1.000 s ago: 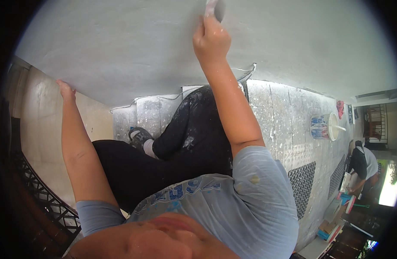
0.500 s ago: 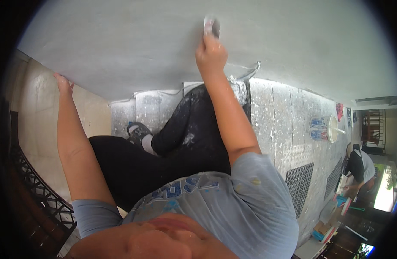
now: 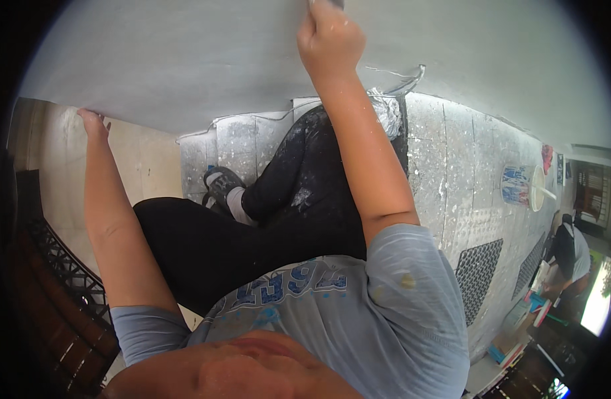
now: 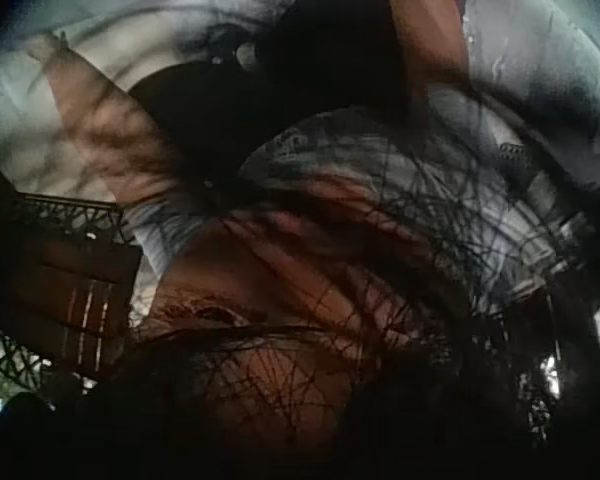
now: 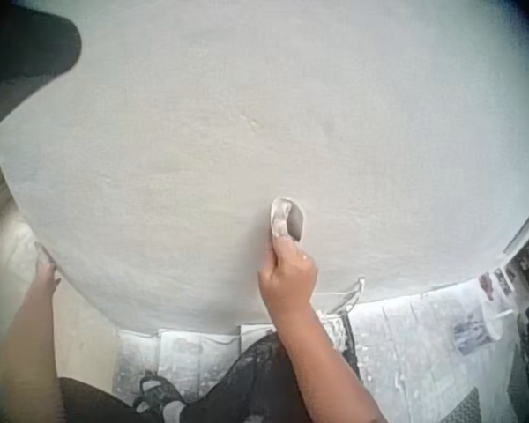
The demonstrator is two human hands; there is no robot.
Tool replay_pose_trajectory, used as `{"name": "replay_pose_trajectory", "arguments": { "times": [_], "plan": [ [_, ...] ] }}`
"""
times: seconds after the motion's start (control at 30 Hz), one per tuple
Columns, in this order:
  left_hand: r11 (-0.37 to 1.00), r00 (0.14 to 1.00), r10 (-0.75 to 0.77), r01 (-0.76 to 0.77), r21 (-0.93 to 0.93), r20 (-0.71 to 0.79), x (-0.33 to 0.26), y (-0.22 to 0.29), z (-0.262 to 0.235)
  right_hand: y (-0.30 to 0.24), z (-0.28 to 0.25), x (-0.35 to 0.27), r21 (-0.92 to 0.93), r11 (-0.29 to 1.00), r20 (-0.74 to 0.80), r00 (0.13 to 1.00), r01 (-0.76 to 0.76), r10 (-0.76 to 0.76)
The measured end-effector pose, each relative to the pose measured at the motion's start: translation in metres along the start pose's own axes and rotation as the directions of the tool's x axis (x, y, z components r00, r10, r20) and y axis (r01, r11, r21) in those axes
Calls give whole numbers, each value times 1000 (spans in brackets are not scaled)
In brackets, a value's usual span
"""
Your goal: Applying and smoothing putty on a wall surface using a putty knife.
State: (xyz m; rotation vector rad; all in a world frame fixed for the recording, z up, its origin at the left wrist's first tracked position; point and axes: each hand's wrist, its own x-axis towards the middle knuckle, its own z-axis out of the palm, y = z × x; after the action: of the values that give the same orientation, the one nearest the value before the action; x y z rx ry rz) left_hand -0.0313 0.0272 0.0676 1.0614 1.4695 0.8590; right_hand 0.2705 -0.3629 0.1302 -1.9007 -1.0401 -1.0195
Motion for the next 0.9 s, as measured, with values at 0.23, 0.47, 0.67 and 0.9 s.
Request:
{"name": "replay_pose_trajectory", "arguments": {
  "times": [0.23,0.47,0.67,0.9],
  "plan": [
    [998,998,63,-63,-15,3,-4,-1,2,-6,3,2,142,988,-158,987,53,-31],
    [994,997,76,-78,-79,-25,-14,5,6,1,-2,17,65,997,-72,996,-46,51],
    [998,998,45,-42,-41,53,-25,10,5,-11,-13,11,68,990,-11,992,-122,123],
    [999,996,7,-2,-53,89,-35,17,3,7,-7,6,47,998,-16,999,-41,42]
  ]
}}
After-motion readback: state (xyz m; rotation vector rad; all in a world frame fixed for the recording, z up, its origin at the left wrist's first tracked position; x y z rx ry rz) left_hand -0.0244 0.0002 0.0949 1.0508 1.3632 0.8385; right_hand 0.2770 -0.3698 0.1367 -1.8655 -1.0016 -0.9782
